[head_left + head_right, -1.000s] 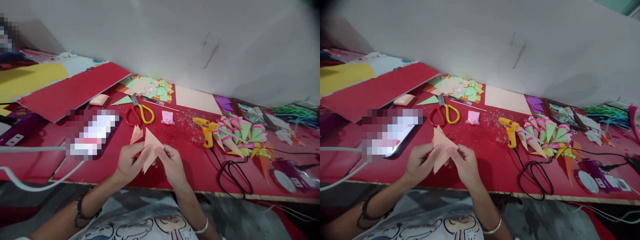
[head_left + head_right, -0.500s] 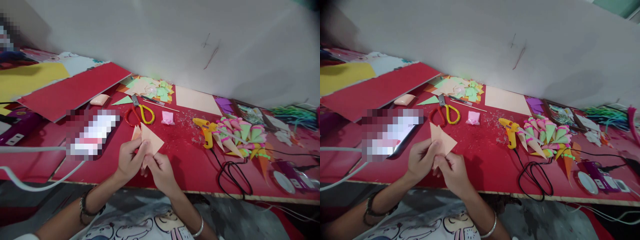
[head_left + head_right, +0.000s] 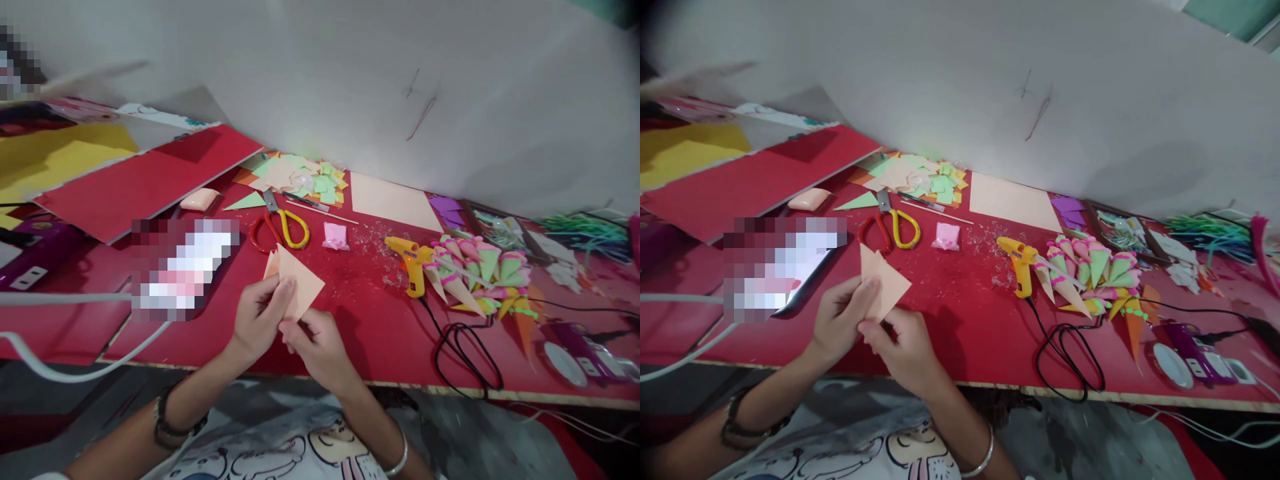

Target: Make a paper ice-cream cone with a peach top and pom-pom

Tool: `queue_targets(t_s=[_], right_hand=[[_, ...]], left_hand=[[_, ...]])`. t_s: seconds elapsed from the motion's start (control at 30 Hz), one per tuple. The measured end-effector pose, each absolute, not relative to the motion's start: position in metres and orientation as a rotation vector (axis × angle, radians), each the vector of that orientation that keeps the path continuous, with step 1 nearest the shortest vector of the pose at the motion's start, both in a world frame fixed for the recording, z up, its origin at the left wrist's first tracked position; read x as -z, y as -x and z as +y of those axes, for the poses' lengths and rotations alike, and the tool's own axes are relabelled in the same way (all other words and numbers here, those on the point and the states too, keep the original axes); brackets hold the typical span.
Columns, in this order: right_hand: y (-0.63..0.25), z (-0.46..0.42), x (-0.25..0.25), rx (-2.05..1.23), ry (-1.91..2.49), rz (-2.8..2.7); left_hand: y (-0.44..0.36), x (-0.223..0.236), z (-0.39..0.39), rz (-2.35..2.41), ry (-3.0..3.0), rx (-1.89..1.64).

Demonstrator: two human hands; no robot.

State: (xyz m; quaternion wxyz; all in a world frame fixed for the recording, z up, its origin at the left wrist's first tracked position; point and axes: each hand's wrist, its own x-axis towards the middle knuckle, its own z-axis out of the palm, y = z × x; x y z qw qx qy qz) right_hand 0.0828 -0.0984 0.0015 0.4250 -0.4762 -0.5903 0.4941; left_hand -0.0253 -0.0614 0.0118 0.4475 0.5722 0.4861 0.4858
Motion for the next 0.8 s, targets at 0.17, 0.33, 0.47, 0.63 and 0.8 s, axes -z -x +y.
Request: queue_targets(t_s=[0.17,0.33,0.47,0.63,0.8], right_hand=[[-0.103,-0.094,-0.007,-1.059,1.226,-1.525],[-0.117,-0.088,-0.022,-1.098,1.24,-1.504],[-0.115,-0.084,-0.03,-1.069,1.246,-1.585],[-0.111,-0.08,-0.026,-0.734,1.394,-1.603],[-0.118,-0.081,-0.026,-0.769,1.28,-1.545]], left_hand=[[0.035,-0.008,-0.058,1.045,-1.502,-1.0],[0.037,-0.008,-0.055,0.816,-1.769,-0.752],[0.038,-0.01,-0.053,0.704,-1.906,-0.643],[0.039,-0.014,-0.053,0.736,-1.885,-0.605],[0.038,-0.01,-0.05,0.934,-1.646,-0.724]])
